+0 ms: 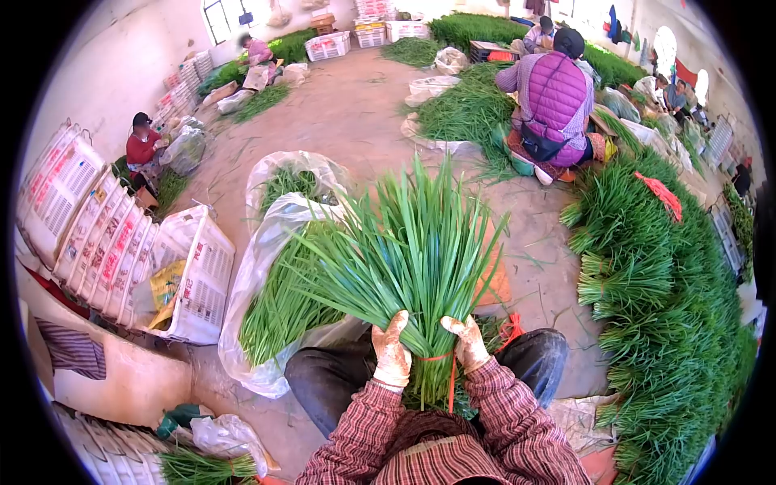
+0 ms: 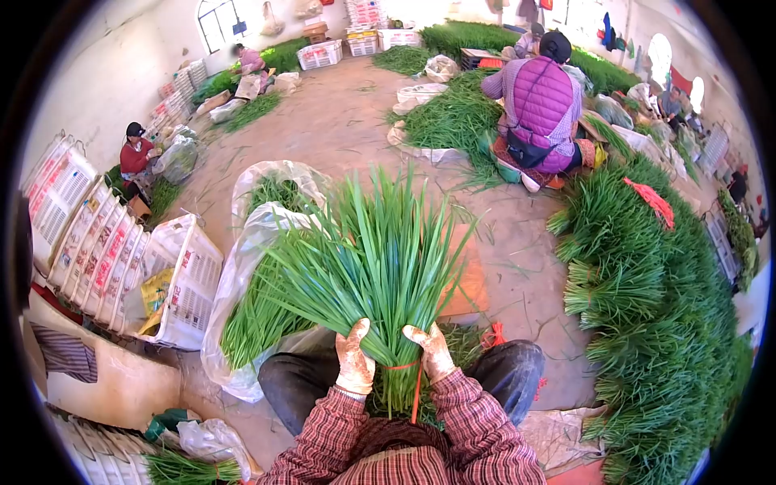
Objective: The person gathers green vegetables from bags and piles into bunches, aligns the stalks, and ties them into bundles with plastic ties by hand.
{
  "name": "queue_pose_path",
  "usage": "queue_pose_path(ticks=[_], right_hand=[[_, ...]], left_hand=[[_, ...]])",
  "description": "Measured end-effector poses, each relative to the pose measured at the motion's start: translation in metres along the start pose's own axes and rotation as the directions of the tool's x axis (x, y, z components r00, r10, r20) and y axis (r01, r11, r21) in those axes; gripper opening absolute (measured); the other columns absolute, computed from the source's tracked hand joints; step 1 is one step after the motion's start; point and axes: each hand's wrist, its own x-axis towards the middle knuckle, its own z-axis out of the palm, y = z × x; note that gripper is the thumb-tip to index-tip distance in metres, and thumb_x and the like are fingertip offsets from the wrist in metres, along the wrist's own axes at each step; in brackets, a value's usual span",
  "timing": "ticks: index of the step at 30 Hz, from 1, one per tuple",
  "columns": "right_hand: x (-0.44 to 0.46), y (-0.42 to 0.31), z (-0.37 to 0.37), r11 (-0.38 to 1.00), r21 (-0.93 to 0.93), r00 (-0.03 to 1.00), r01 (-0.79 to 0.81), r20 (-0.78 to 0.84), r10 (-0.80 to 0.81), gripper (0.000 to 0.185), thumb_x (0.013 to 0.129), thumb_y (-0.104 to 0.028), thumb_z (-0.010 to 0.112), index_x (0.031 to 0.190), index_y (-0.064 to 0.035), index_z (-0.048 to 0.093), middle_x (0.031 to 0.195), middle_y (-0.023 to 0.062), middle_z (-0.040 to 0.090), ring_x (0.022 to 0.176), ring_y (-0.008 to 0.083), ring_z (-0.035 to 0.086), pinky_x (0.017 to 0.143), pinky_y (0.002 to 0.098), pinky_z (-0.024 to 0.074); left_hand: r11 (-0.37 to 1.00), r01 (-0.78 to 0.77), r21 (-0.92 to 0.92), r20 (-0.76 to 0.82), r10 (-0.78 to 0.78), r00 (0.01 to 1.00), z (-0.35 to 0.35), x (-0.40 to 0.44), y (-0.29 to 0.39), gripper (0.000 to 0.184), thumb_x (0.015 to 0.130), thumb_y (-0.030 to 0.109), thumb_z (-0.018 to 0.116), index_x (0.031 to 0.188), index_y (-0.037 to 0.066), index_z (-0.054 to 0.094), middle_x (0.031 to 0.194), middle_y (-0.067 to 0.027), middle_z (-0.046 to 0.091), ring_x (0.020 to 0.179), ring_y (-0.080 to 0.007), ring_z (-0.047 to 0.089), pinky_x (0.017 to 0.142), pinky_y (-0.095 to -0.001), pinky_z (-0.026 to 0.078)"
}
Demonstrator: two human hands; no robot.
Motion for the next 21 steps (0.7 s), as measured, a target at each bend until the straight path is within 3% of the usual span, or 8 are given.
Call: queue_pose_path(ticks=[8,9,14,17,18,20,21], right_hand=[[-0.001,-0.002,-0.006,0.998,0.050,0.991,-0.039,0.133,0.032,0.061,0.092,-0.024,0.075,0.144,-0.0040,0.049,0.135,0.0063,0.060,0.121,0.0199,0.058,0.108,0.0365,0.0437],[-0.001,-0.003,-0.005,0.997,0.066,0.990,-0.043,0.137,0.033,0.062,0.093,-0.025,0.074,0.145,-0.0044,0.048,0.136,0.0065,0.060,0.122,0.0202,0.058,0.109,0.0366,0.0433],[-0.002,-0.007,-0.004,0.993,0.110,0.986,-0.052,0.164,0.034,0.069,0.095,-0.027,0.073,0.152,-0.0050,0.041,0.142,0.0086,0.056,0.129,0.0205,0.053,0.111,0.0370,0.0411],[-0.005,-0.020,0.003,0.968,-0.134,0.977,0.212,-0.004,-0.214,0.084,0.094,-0.029,0.075,0.159,-0.0042,0.028,0.156,0.0120,0.043,0.144,0.0223,0.039,0.117,0.0398,0.0359],[-0.015,-0.033,0.012,0.905,-0.286,0.940,0.316,-0.036,-0.340,0.083,0.094,-0.028,0.076,0.159,-0.0040,0.030,0.157,0.0153,0.041,0.145,0.0247,0.039,0.118,0.0409,0.0342],[-0.031,-0.052,0.019,0.629,-0.636,0.827,0.446,0.024,-0.562,0.084,0.091,-0.028,0.078,0.157,-0.0038,0.033,0.155,0.0165,0.045,0.143,0.0281,0.043,0.119,0.0413,0.0337],[-0.037,-0.058,0.020,0.439,-0.739,0.753,0.511,0.138,-0.644,0.079,0.087,-0.029,0.081,0.153,-0.0049,0.043,0.152,0.0171,0.048,0.140,0.0321,0.047,0.117,0.0419,0.0352]], left_hand=[[1.000,-0.003,-0.009,-0.030,0.002,1.000,0.005,-0.013,0.008,0.052,0.091,0.004,0.068,0.140,0.003,0.051,0.133,-0.0075,0.060,0.118,-0.0229,0.060,0.106,-0.0394,0.047],[1.000,-0.020,0.010,-0.028,0.020,0.999,0.006,-0.014,0.008,0.039,0.096,0.003,0.062,0.134,0.005,0.054,0.124,-0.0067,0.062,0.110,-0.0216,0.065,0.096,-0.0380,0.055],[1.000,-0.021,-0.014,-0.020,0.021,1.000,0.008,-0.018,0.013,0.040,0.095,0.004,0.063,0.134,0.005,0.054,0.123,-0.0063,0.062,0.112,-0.0220,0.064,0.097,-0.0395,0.055],[0.999,-0.027,-0.027,-0.047,0.025,0.999,0.012,-0.021,0.015,0.041,0.093,0.004,0.064,0.133,0.004,0.055,0.125,-0.0061,0.062,0.112,-0.0216,0.063,0.100,-0.0385,0.051],[0.999,-0.020,-0.040,-0.075,0.017,0.997,0.013,-0.021,0.016,0.042,0.092,0.003,0.065,0.133,0.003,0.056,0.127,-0.0062,0.062,0.112,-0.0211,0.062,0.102,-0.0370,0.048],[0.998,-0.017,-0.055,-0.060,0.014,0.998,0.012,-0.022,0.018,0.043,0.092,0.003,0.065,0.133,0.003,0.056,0.127,-0.0061,0.063,0.112,-0.0211,0.062,0.102,-0.0369,0.049],[0.997,-0.012,-0.071,-0.044,0.009,0.999,0.011,-0.023,0.018,0.043,0.092,0.003,0.065,0.133,0.003,0.056,0.127,-0.0060,0.063,0.112,-0.0210,0.062,0.102,-0.0368,0.049]])
